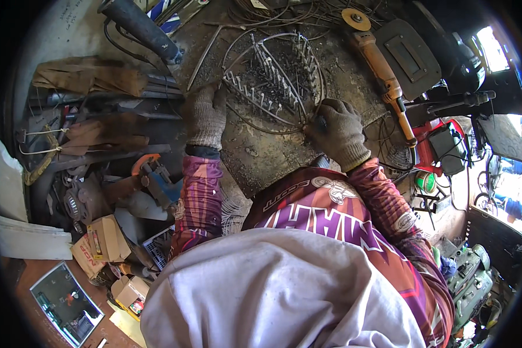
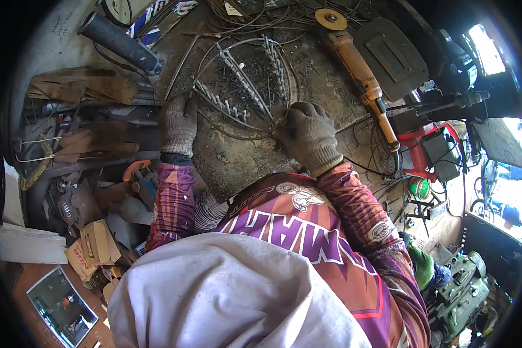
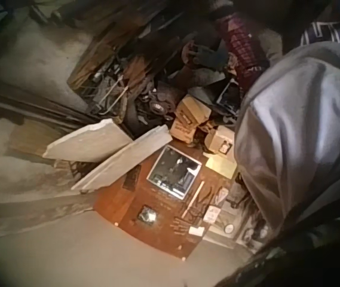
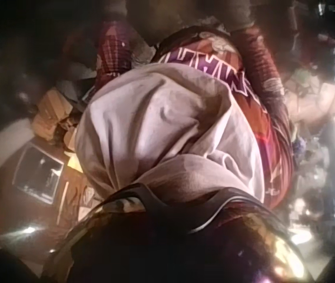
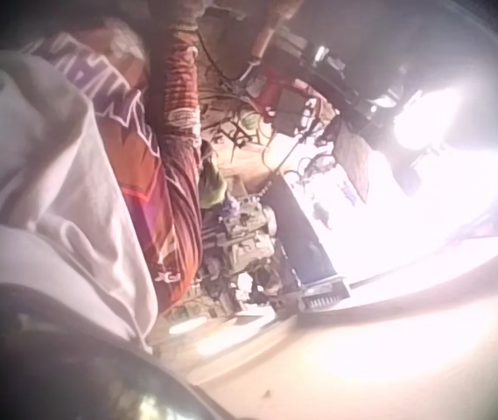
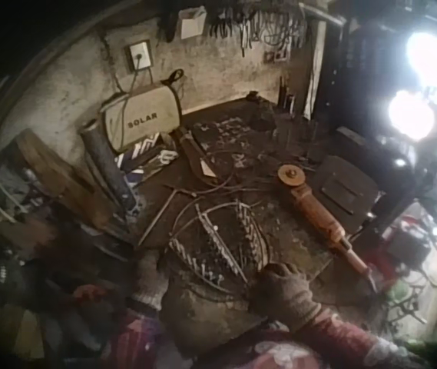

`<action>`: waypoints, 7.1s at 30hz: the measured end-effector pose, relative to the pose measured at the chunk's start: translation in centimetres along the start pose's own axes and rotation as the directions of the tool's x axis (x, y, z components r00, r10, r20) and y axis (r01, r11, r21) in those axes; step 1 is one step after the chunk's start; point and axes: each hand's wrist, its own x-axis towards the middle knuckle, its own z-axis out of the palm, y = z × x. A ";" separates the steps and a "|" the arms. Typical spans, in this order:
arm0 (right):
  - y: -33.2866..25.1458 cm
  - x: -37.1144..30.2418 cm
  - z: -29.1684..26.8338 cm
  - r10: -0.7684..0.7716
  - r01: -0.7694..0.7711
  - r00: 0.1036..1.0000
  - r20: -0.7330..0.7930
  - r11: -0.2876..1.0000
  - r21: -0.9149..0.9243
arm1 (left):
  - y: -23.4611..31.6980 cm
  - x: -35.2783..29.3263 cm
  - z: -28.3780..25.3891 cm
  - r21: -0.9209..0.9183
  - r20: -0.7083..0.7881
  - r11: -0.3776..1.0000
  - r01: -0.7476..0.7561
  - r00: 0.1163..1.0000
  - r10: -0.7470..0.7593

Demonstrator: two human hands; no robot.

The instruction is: The person aligns a metal rod against a wire frame structure on a workbench and then uses a welding tool to fuse the pieces together.

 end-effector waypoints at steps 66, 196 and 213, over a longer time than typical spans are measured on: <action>0.7 -1.0 0.0 -0.069 0.078 0.997 -0.037 0.924 0.373 | 0.7 0.0 -1.1 -0.057 0.013 0.996 0.074 0.997 -0.074; 0.7 0.3 -1.2 0.068 -0.071 0.983 0.171 0.997 0.014 | 9.5 -7.9 -1.6 -0.088 0.183 0.942 -0.322 0.925 0.333; 4.8 -1.9 -1.1 0.221 -0.183 0.972 -0.083 0.927 0.326 | 10.0 -7.7 -2.0 -0.093 0.252 0.955 -0.281 0.922 0.296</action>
